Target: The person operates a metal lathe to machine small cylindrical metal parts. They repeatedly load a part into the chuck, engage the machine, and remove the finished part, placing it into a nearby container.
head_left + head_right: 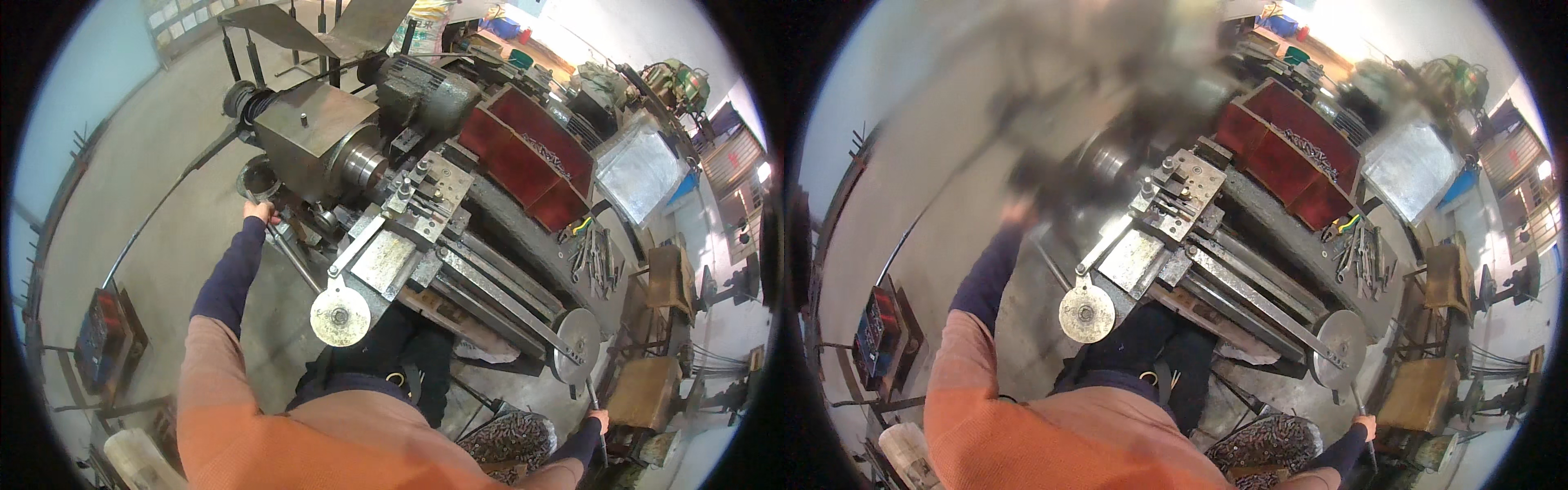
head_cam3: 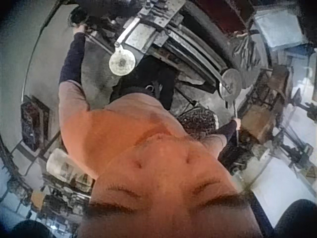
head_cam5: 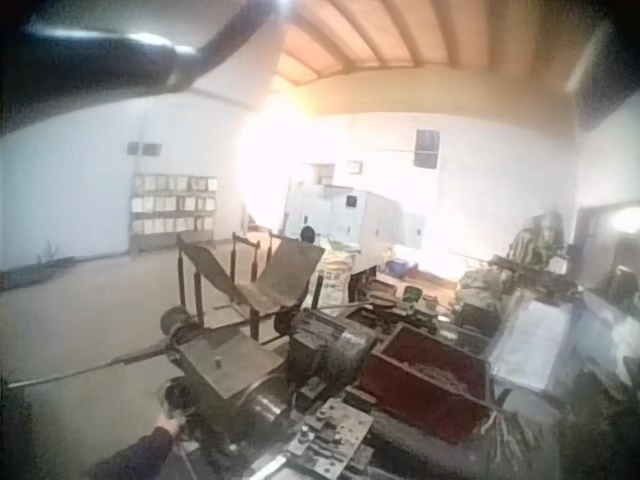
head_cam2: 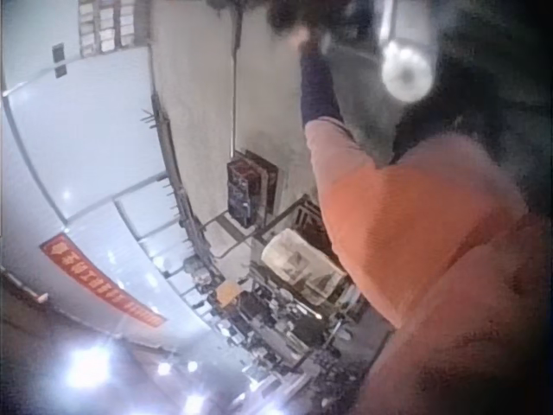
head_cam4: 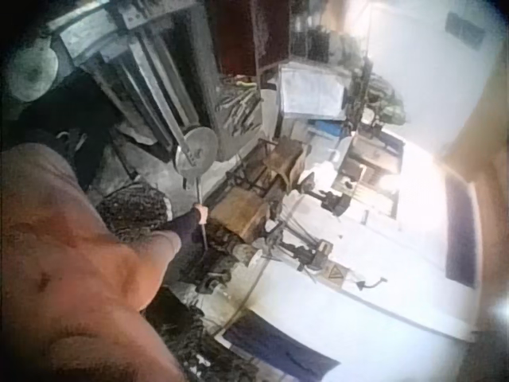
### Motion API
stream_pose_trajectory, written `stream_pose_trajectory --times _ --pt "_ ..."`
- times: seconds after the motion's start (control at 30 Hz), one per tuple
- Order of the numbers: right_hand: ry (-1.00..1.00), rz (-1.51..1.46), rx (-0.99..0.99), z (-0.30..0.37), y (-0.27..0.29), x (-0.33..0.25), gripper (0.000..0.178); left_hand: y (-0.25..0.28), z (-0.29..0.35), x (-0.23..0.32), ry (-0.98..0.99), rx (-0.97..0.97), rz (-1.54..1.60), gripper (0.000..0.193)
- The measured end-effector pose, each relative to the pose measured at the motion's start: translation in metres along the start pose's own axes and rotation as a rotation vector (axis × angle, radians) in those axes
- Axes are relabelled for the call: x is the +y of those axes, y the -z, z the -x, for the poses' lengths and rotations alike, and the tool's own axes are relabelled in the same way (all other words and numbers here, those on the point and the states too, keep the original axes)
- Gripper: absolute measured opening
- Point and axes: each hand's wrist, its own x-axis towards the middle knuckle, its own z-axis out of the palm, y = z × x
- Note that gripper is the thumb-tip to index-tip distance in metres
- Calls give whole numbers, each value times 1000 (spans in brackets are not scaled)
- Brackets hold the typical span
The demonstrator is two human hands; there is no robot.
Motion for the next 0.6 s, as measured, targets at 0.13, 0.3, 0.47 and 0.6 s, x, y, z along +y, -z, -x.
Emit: stream_pose_trajectory --times 0.13,0.3,0.47,0.6 --pt "-24 -30 -22 12 -6 8 32 8 -17 -16 161 -87 271 17" --pt "-8 -56 -68 36 -6 12 34 15 -19 -6 227 -114 322 16" --pt "-26 -87 -63 51 -8 26 35 3 6 32 206 -142 159 18" --pt "25 -135 -5 42 -20 21 37 25 14 37 205 -196 161 26"
